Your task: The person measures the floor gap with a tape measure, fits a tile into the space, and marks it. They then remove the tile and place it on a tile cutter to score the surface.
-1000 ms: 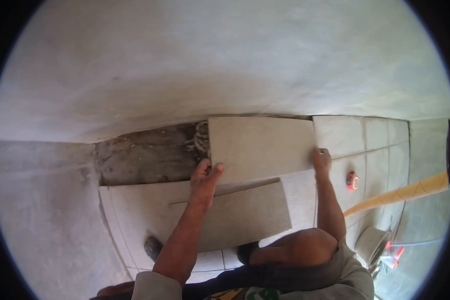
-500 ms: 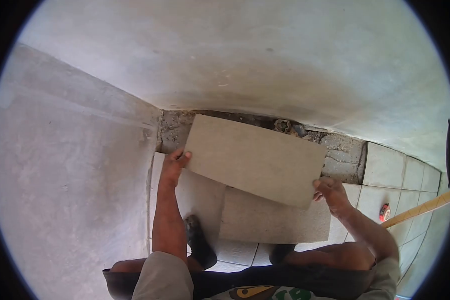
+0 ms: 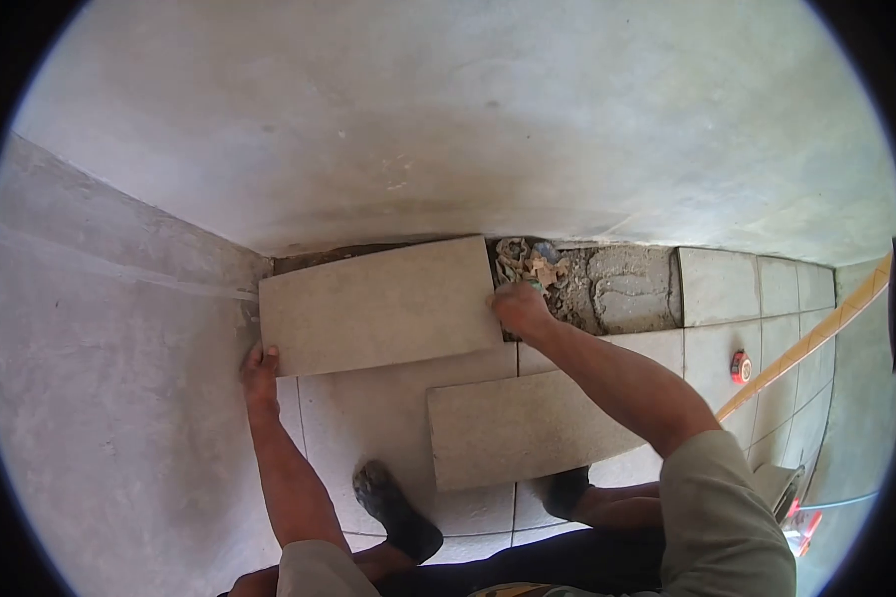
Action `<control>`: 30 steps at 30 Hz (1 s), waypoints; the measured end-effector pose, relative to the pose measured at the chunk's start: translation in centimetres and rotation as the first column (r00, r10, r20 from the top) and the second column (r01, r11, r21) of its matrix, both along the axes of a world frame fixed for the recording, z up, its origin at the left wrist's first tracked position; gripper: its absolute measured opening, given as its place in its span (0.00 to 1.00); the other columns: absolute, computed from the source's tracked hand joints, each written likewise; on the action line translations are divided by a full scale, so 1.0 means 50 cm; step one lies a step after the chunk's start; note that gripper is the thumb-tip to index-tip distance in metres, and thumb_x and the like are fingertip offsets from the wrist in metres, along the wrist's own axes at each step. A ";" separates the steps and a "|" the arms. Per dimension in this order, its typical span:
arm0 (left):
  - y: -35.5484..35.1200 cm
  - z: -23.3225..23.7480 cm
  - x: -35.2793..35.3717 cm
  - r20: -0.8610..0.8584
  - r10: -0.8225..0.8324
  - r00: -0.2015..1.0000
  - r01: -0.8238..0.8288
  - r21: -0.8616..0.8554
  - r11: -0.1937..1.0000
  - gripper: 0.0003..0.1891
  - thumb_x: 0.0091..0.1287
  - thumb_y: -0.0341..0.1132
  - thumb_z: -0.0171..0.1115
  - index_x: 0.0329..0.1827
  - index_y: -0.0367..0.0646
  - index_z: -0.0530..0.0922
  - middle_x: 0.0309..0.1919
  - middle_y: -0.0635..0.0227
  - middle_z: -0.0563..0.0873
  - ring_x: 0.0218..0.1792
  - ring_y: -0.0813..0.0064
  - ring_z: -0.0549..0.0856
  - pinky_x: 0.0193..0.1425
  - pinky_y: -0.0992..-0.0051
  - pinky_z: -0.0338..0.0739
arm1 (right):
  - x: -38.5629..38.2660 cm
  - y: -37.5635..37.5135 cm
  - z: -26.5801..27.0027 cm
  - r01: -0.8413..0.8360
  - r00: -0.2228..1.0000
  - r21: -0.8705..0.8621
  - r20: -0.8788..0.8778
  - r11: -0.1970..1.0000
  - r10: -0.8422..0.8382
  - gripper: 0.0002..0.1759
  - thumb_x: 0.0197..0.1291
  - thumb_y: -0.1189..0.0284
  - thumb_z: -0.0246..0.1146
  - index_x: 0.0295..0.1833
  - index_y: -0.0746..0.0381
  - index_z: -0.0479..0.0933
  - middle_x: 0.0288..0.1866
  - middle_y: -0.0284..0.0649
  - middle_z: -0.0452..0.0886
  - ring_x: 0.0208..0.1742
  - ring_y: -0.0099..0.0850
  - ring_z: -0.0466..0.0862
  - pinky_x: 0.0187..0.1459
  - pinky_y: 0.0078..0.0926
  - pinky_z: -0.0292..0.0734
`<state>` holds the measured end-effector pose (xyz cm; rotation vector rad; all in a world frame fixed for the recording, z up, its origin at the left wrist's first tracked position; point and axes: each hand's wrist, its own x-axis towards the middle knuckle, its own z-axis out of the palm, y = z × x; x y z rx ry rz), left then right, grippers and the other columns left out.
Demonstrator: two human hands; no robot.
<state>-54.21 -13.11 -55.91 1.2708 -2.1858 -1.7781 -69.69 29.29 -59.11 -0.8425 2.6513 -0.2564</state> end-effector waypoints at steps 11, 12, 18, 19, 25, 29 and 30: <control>-0.022 -0.055 -0.080 0.164 -0.256 0.953 0.303 -0.583 0.754 0.21 0.65 0.34 0.54 0.60 0.34 0.74 0.53 0.42 0.79 0.56 0.51 0.79 0.62 0.66 0.69 | 0.005 -0.049 -0.014 0.757 0.595 -0.044 0.456 0.651 -0.661 0.17 0.53 0.65 0.57 0.40 0.67 0.82 0.46 0.56 0.82 0.51 0.50 0.81 0.54 0.41 0.75; -0.018 -0.049 -0.092 0.164 -0.256 0.953 0.303 -0.576 0.759 0.21 0.65 0.34 0.54 0.60 0.34 0.74 0.53 0.42 0.79 0.56 0.51 0.79 0.62 0.66 0.69 | 0.005 -0.043 -0.024 0.773 0.594 -0.076 0.432 0.629 -0.678 0.16 0.53 0.65 0.57 0.41 0.65 0.82 0.46 0.56 0.82 0.51 0.50 0.81 0.54 0.41 0.75; -0.054 -0.119 -0.105 0.245 -0.343 0.907 0.396 -0.774 0.494 0.17 0.62 0.30 0.55 0.53 0.34 0.75 0.46 0.40 0.81 0.51 0.42 0.79 0.56 0.58 0.73 | 0.025 -0.054 -0.009 0.797 0.582 -0.108 0.397 0.594 -0.710 0.15 0.56 0.64 0.59 0.45 0.58 0.84 0.43 0.52 0.83 0.49 0.48 0.82 0.52 0.39 0.75; -0.052 -0.117 -0.109 0.267 -0.353 0.897 0.426 -0.740 0.520 0.16 0.61 0.29 0.57 0.52 0.34 0.75 0.45 0.40 0.81 0.50 0.42 0.79 0.54 0.57 0.74 | 0.025 -0.053 -0.012 0.796 0.581 -0.105 0.405 0.596 -0.706 0.15 0.56 0.64 0.59 0.45 0.58 0.84 0.43 0.52 0.83 0.49 0.48 0.82 0.52 0.39 0.75; -0.032 -0.106 -0.100 0.281 -0.351 0.893 0.440 -0.711 0.549 0.16 0.60 0.28 0.59 0.50 0.33 0.75 0.43 0.41 0.82 0.48 0.42 0.81 0.51 0.57 0.75 | 0.035 -0.046 -0.003 0.801 0.582 -0.153 0.425 0.578 -0.694 0.17 0.56 0.63 0.60 0.46 0.59 0.84 0.43 0.52 0.84 0.49 0.48 0.82 0.52 0.38 0.75; -0.012 -0.115 -0.095 0.233 -0.298 0.926 0.368 -0.735 0.570 0.18 0.59 0.27 0.58 0.53 0.33 0.76 0.45 0.42 0.82 0.49 0.45 0.81 0.54 0.60 0.75 | 0.038 -0.046 0.000 0.777 0.626 -0.194 0.339 0.599 -0.702 0.16 0.56 0.63 0.60 0.46 0.59 0.84 0.41 0.52 0.83 0.47 0.48 0.82 0.50 0.39 0.75; -0.018 -0.125 -0.092 0.231 -0.300 0.925 0.368 -0.738 0.566 0.18 0.59 0.27 0.58 0.53 0.33 0.76 0.45 0.42 0.82 0.49 0.45 0.81 0.54 0.60 0.75 | 0.043 -0.046 -0.001 0.768 0.638 -0.211 0.334 0.605 -0.694 0.16 0.56 0.63 0.59 0.45 0.59 0.83 0.41 0.53 0.83 0.47 0.49 0.82 0.50 0.40 0.75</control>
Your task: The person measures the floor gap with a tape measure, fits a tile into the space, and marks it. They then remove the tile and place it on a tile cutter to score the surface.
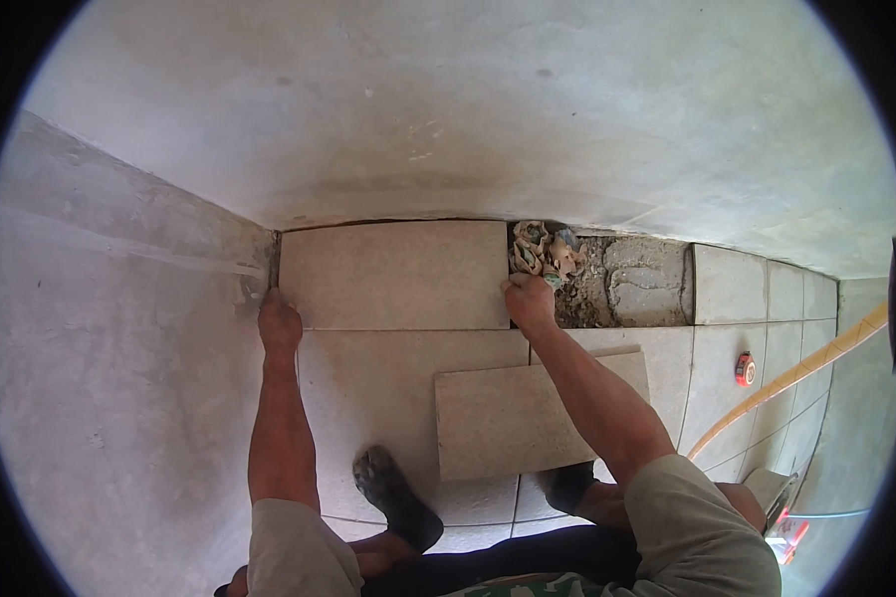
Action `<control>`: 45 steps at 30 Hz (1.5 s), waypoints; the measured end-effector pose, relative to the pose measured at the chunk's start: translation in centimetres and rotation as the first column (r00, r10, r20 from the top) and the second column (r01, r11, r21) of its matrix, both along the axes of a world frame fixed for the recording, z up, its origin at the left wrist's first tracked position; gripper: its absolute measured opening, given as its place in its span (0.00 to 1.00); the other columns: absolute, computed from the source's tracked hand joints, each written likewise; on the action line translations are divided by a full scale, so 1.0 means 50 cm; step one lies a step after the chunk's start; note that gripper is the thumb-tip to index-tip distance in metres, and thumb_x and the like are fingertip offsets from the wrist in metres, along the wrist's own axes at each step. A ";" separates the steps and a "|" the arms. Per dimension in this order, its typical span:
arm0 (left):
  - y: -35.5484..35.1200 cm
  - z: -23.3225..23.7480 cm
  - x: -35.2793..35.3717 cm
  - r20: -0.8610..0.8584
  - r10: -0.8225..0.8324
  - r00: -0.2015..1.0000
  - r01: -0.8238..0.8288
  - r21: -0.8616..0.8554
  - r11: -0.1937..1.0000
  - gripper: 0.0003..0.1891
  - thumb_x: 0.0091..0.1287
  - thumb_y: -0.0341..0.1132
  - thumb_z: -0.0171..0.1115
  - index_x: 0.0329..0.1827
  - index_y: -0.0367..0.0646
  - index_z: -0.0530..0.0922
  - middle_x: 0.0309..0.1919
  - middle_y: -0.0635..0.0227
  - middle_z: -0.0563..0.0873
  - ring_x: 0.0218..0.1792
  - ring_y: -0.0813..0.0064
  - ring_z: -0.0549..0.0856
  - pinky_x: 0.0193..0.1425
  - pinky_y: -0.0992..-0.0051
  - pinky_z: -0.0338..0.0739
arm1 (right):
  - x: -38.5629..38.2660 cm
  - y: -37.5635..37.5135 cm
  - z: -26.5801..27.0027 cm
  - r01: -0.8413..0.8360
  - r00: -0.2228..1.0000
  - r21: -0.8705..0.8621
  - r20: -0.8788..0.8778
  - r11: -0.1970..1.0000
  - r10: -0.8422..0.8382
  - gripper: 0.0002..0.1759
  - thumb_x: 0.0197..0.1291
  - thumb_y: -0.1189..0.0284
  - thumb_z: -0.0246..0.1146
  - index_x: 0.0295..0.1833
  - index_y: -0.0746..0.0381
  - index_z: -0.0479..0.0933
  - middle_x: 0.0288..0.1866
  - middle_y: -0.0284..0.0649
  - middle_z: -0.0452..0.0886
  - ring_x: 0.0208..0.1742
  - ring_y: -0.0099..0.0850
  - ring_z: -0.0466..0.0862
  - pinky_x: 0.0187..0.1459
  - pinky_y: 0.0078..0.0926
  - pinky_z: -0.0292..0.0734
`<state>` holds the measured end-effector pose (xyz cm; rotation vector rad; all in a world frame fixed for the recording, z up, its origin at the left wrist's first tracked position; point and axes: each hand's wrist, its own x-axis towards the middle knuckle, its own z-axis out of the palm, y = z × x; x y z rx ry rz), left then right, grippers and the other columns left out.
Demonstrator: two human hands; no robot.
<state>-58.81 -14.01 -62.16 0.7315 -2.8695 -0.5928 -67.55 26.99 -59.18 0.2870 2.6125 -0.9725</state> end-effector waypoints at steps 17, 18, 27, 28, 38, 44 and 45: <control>0.003 -0.030 -0.023 -0.033 0.142 0.989 -0.135 0.160 0.978 0.20 0.54 0.23 0.50 0.50 0.37 0.80 0.44 0.48 0.84 0.51 0.53 0.81 0.58 0.65 0.73 | -0.005 0.023 0.006 0.062 0.998 -0.023 0.029 0.998 -0.061 0.15 0.56 0.64 0.59 0.44 0.59 0.83 0.39 0.53 0.83 0.46 0.50 0.82 0.49 0.40 0.76; 0.005 -0.019 -0.024 -0.034 0.145 0.989 -0.138 0.159 0.978 0.20 0.54 0.23 0.50 0.50 0.37 0.80 0.44 0.48 0.84 0.51 0.53 0.81 0.58 0.65 0.73 | -0.007 0.022 0.006 0.047 0.999 -0.020 0.013 0.999 -0.047 0.15 0.56 0.64 0.59 0.44 0.59 0.83 0.39 0.54 0.83 0.46 0.50 0.83 0.48 0.40 0.76; 0.020 0.010 -0.007 -0.055 0.230 0.972 -0.177 0.473 0.863 0.19 0.54 0.22 0.50 0.49 0.38 0.81 0.41 0.56 0.86 0.46 0.64 0.84 0.54 0.71 0.73 | 0.002 0.033 0.043 0.020 1.000 -0.085 -0.012 0.996 -0.021 0.14 0.55 0.64 0.60 0.39 0.61 0.83 0.35 0.54 0.83 0.42 0.51 0.82 0.45 0.41 0.76; 0.026 0.027 -0.009 -0.040 0.232 0.972 -0.183 0.490 0.852 0.20 0.54 0.22 0.49 0.49 0.38 0.81 0.42 0.57 0.86 0.46 0.65 0.83 0.55 0.72 0.73 | 0.001 0.039 0.041 0.024 1.000 -0.078 -0.009 0.997 -0.024 0.14 0.55 0.64 0.60 0.39 0.61 0.83 0.35 0.54 0.83 0.42 0.51 0.82 0.45 0.41 0.76; 0.024 -0.031 -0.017 -0.131 0.215 0.968 -0.140 0.429 0.892 0.19 0.55 0.22 0.50 0.51 0.35 0.79 0.46 0.53 0.85 0.49 0.62 0.83 0.57 0.69 0.73 | -0.011 0.050 0.031 0.007 0.999 -0.014 -0.040 1.000 -0.007 0.13 0.54 0.66 0.61 0.38 0.63 0.83 0.35 0.55 0.82 0.41 0.51 0.83 0.44 0.41 0.76; 0.040 0.007 -0.018 -0.091 0.086 0.992 -0.053 0.314 0.948 0.18 0.55 0.22 0.51 0.48 0.37 0.80 0.44 0.53 0.85 0.48 0.60 0.83 0.56 0.69 0.73 | -0.006 0.045 0.024 0.007 0.998 -0.010 -0.060 1.000 -0.008 0.13 0.54 0.65 0.60 0.38 0.63 0.83 0.33 0.56 0.82 0.41 0.52 0.83 0.44 0.42 0.76; 0.042 0.010 -0.020 -0.098 0.092 0.991 -0.058 0.303 0.951 0.18 0.55 0.22 0.51 0.48 0.37 0.80 0.44 0.53 0.85 0.48 0.60 0.83 0.56 0.69 0.73 | -0.006 0.042 0.028 -0.003 0.998 0.026 -0.064 1.000 0.005 0.13 0.55 0.66 0.60 0.37 0.64 0.83 0.33 0.56 0.82 0.41 0.52 0.83 0.44 0.42 0.76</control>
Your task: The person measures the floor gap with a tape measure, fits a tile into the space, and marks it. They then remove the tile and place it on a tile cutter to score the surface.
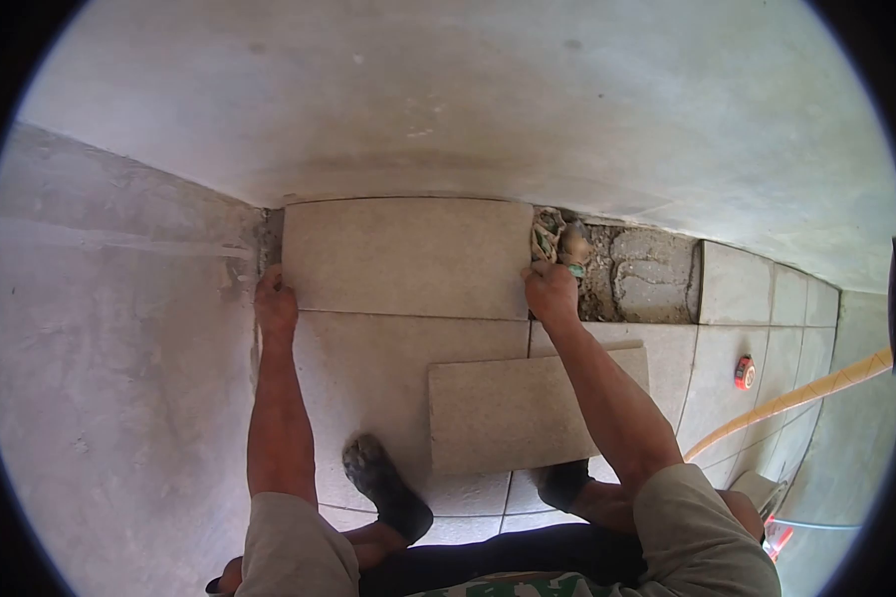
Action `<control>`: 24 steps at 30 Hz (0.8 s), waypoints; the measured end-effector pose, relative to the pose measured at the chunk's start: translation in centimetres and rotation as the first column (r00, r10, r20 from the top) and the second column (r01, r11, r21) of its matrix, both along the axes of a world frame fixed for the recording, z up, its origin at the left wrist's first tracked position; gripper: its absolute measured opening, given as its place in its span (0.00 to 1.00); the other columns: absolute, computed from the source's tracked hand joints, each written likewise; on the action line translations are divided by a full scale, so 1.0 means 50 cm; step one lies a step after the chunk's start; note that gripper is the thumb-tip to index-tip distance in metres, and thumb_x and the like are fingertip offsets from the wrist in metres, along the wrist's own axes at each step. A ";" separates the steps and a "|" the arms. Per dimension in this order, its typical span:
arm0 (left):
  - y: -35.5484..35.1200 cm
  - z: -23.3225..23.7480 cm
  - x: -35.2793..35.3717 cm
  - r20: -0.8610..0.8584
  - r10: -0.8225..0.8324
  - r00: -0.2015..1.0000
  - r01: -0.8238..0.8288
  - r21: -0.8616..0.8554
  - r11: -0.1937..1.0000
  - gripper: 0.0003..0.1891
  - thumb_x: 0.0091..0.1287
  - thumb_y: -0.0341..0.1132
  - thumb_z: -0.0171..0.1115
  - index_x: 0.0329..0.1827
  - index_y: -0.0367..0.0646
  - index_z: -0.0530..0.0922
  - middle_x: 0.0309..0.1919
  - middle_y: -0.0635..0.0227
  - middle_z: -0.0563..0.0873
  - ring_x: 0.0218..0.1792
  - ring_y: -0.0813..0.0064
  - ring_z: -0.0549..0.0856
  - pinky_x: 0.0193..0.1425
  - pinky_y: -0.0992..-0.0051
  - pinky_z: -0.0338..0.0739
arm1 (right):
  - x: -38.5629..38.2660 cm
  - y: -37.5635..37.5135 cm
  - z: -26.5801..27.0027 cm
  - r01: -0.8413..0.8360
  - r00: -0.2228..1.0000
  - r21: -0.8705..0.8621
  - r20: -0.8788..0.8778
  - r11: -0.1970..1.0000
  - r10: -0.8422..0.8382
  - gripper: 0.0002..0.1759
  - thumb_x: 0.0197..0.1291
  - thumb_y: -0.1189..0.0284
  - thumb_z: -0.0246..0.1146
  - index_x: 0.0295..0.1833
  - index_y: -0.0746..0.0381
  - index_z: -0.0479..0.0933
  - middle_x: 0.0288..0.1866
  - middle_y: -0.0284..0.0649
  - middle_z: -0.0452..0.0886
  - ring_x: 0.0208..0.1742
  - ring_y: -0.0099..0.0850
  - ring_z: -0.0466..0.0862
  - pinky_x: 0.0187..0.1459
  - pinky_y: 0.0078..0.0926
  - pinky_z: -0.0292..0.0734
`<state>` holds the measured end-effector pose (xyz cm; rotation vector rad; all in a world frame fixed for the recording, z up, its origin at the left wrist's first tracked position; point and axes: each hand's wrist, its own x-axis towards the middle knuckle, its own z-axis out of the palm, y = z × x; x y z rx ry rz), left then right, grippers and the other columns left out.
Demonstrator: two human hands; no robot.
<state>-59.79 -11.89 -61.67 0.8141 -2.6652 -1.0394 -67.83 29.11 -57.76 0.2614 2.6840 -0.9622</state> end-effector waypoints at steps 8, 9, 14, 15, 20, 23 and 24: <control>-0.003 -0.014 -0.003 0.017 0.034 0.999 -0.034 0.028 0.999 0.17 0.57 0.24 0.54 0.50 0.37 0.80 0.43 0.53 0.85 0.48 0.56 0.82 0.55 0.66 0.74 | -0.002 -0.005 -0.006 -0.033 0.999 0.076 0.029 0.997 0.031 0.14 0.58 0.66 0.58 0.39 0.64 0.82 0.36 0.58 0.82 0.43 0.53 0.82 0.46 0.44 0.76; -0.004 -0.023 -0.004 0.007 0.027 1.000 -0.028 0.035 0.999 0.17 0.57 0.24 0.54 0.50 0.37 0.80 0.43 0.53 0.85 0.48 0.56 0.82 0.55 0.66 0.74 | -0.002 -0.007 -0.001 -0.026 0.999 0.083 0.020 0.996 0.025 0.14 0.58 0.66 0.58 0.39 0.64 0.82 0.36 0.58 0.82 0.43 0.53 0.82 0.46 0.44 0.76; 0.009 -0.032 0.001 0.073 0.069 0.995 -0.045 -0.292 0.955 0.21 0.59 0.33 0.67 0.55 0.35 0.79 0.45 0.47 0.82 0.47 0.52 0.82 0.56 0.64 0.74 | -0.009 -0.011 0.013 -0.021 0.988 0.096 0.155 0.995 0.006 0.16 0.61 0.63 0.56 0.42 0.65 0.82 0.41 0.57 0.82 0.47 0.52 0.82 0.50 0.44 0.75; 0.007 -0.029 -0.001 0.075 0.064 0.995 -0.039 -0.290 0.956 0.21 0.59 0.33 0.67 0.55 0.35 0.79 0.45 0.47 0.82 0.47 0.52 0.82 0.56 0.64 0.74 | -0.011 -0.010 0.012 -0.029 0.983 0.098 0.185 0.995 0.011 0.17 0.62 0.63 0.56 0.42 0.64 0.82 0.42 0.57 0.82 0.48 0.52 0.82 0.51 0.44 0.75; 0.000 -0.017 -0.012 0.138 0.098 0.986 -0.073 -0.175 0.982 0.21 0.56 0.34 0.69 0.52 0.35 0.81 0.43 0.47 0.83 0.45 0.53 0.82 0.53 0.64 0.75 | -0.030 0.006 -0.046 -0.034 0.969 0.083 0.247 0.996 0.012 0.17 0.61 0.62 0.57 0.37 0.67 0.81 0.37 0.56 0.82 0.43 0.49 0.83 0.47 0.41 0.77; 0.015 0.016 -0.017 0.152 0.081 0.985 -0.050 -0.199 0.979 0.20 0.55 0.34 0.69 0.51 0.36 0.81 0.40 0.48 0.83 0.44 0.53 0.83 0.51 0.64 0.76 | -0.066 0.025 -0.057 -0.281 0.925 0.129 0.301 0.951 0.233 0.17 0.57 0.65 0.57 0.32 0.71 0.80 0.31 0.57 0.83 0.38 0.47 0.85 0.45 0.38 0.78; 0.013 0.014 -0.012 0.163 0.085 0.983 -0.052 -0.199 0.979 0.20 0.55 0.34 0.69 0.51 0.36 0.81 0.40 0.48 0.83 0.44 0.53 0.83 0.51 0.64 0.76 | -0.068 0.024 -0.050 -0.511 0.826 0.154 0.361 0.846 0.433 0.17 0.56 0.67 0.56 0.33 0.73 0.80 0.32 0.60 0.82 0.40 0.48 0.85 0.47 0.38 0.78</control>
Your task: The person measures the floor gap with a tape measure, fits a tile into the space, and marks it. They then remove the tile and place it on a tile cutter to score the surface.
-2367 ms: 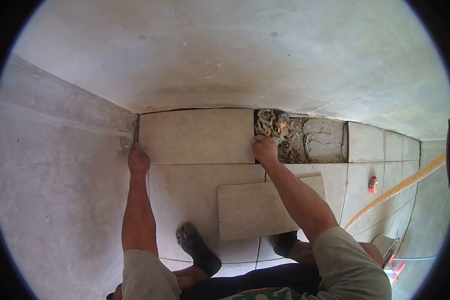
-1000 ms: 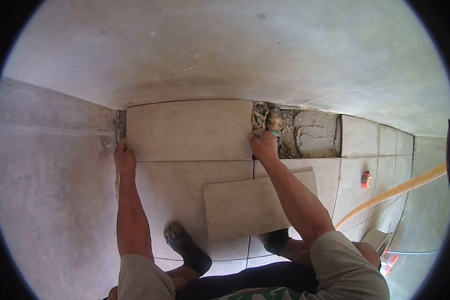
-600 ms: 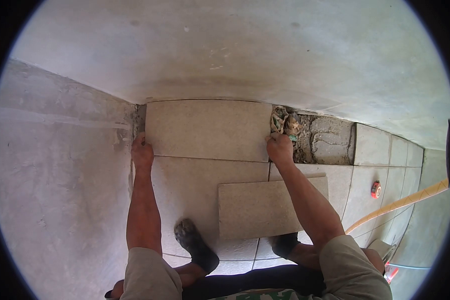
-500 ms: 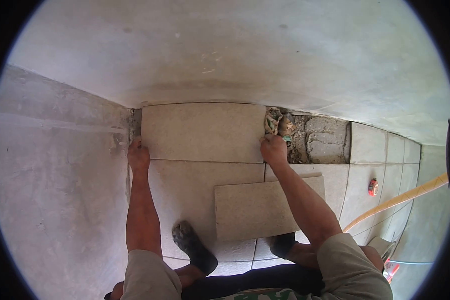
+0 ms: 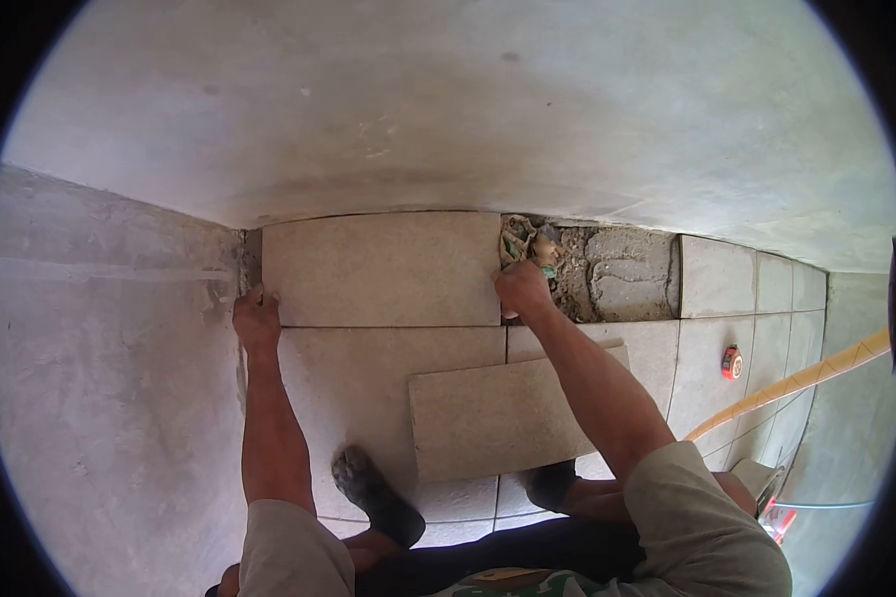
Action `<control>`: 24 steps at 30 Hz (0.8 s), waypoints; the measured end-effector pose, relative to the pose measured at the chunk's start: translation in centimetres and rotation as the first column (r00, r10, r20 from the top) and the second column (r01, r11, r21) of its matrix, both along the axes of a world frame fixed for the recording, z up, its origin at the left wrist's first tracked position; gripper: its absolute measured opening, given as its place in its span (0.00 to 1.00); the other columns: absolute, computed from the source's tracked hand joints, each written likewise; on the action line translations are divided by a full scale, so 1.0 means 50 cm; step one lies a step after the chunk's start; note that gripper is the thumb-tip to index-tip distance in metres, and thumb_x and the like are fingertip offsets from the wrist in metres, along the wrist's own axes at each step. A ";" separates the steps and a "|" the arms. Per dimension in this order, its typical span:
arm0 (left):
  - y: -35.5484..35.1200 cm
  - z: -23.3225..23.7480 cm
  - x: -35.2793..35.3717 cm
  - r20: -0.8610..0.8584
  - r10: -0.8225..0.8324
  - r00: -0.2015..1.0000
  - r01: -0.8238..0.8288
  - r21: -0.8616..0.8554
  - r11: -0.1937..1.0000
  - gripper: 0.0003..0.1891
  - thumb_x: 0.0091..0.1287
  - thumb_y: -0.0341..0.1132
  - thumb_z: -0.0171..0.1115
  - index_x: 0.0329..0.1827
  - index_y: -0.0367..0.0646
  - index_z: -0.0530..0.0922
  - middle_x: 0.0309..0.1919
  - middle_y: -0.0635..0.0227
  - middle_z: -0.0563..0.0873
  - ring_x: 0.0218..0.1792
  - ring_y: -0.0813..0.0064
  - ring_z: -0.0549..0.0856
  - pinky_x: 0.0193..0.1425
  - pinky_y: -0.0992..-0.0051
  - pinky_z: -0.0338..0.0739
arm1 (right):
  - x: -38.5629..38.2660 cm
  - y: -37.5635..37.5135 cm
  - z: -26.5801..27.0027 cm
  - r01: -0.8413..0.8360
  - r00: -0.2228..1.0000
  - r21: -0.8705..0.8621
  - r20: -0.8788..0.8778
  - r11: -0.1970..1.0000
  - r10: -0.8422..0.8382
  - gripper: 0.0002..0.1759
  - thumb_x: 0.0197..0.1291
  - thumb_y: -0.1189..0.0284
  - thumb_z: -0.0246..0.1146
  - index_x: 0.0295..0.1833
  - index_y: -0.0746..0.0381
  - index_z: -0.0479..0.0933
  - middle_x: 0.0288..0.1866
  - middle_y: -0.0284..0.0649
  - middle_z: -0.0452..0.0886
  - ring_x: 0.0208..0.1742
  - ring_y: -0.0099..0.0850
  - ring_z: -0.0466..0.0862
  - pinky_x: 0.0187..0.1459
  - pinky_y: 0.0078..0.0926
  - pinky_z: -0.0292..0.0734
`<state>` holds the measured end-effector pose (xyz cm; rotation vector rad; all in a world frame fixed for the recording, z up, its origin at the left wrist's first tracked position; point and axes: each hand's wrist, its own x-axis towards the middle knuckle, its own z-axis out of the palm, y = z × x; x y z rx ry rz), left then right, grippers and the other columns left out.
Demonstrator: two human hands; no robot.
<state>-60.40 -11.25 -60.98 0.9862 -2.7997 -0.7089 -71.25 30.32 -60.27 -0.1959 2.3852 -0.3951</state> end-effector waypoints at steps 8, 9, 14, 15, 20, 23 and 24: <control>-0.007 0.005 -0.007 -0.007 -0.057 0.998 0.057 0.026 0.998 0.16 0.55 0.34 0.68 0.47 0.43 0.83 0.38 0.51 0.86 0.41 0.54 0.85 0.47 0.64 0.77 | -0.005 -0.008 0.007 0.478 0.873 -0.105 0.168 0.872 -0.458 0.13 0.46 0.72 0.55 0.27 0.73 0.78 0.24 0.59 0.81 0.35 0.47 0.86 0.41 0.36 0.80; -0.004 0.010 -0.006 -0.007 -0.055 0.998 0.056 0.025 0.998 0.16 0.55 0.34 0.68 0.47 0.43 0.83 0.38 0.51 0.86 0.41 0.54 0.85 0.47 0.64 0.77 | 0.000 -0.012 0.015 0.530 0.844 -0.132 0.174 0.838 -0.507 0.13 0.46 0.72 0.55 0.26 0.73 0.79 0.25 0.59 0.81 0.35 0.46 0.86 0.40 0.36 0.80; 0.008 0.000 0.004 -0.057 -0.033 0.998 0.034 0.013 0.999 0.15 0.58 0.36 0.66 0.47 0.44 0.82 0.39 0.51 0.85 0.42 0.53 0.84 0.47 0.61 0.77 | 0.002 -0.007 0.036 0.022 0.997 0.033 0.069 0.999 -0.025 0.12 0.49 0.73 0.56 0.27 0.72 0.79 0.25 0.55 0.82 0.34 0.46 0.86 0.39 0.36 0.80; 0.007 -0.014 0.007 -0.055 -0.029 0.998 0.029 0.005 1.000 0.15 0.58 0.36 0.66 0.47 0.44 0.82 0.39 0.51 0.85 0.42 0.53 0.84 0.47 0.61 0.77 | 0.000 -0.003 0.032 -0.422 0.906 0.189 0.041 0.887 0.422 0.12 0.52 0.73 0.55 0.27 0.71 0.80 0.27 0.53 0.83 0.35 0.47 0.86 0.40 0.37 0.81; 0.001 -0.031 0.017 -0.065 -0.054 0.996 0.048 -0.097 0.994 0.16 0.59 0.39 0.65 0.49 0.47 0.81 0.40 0.51 0.84 0.45 0.50 0.82 0.50 0.58 0.76 | 0.049 0.044 0.059 -0.405 0.913 0.053 -0.023 0.913 0.407 0.18 0.64 0.64 0.52 0.43 0.67 0.79 0.45 0.55 0.81 0.49 0.51 0.81 0.51 0.44 0.76; -0.009 -0.040 0.018 -0.078 -0.006 0.997 0.003 -0.034 0.999 0.16 0.60 0.39 0.65 0.49 0.42 0.80 0.40 0.51 0.84 0.46 0.51 0.82 0.51 0.59 0.75 | 0.059 0.039 0.282 -0.349 0.926 0.100 0.192 0.932 0.326 0.18 0.65 0.61 0.52 0.46 0.64 0.78 0.47 0.55 0.80 0.51 0.51 0.80 0.54 0.45 0.74; -0.016 -0.039 0.021 -0.077 0.029 0.997 -0.027 0.027 0.999 0.16 0.60 0.39 0.64 0.48 0.40 0.80 0.41 0.52 0.84 0.46 0.51 0.82 0.52 0.59 0.75 | 0.063 0.062 0.315 -0.327 0.929 0.107 0.216 0.939 0.299 0.17 0.65 0.62 0.52 0.45 0.64 0.78 0.46 0.55 0.80 0.51 0.51 0.80 0.53 0.46 0.74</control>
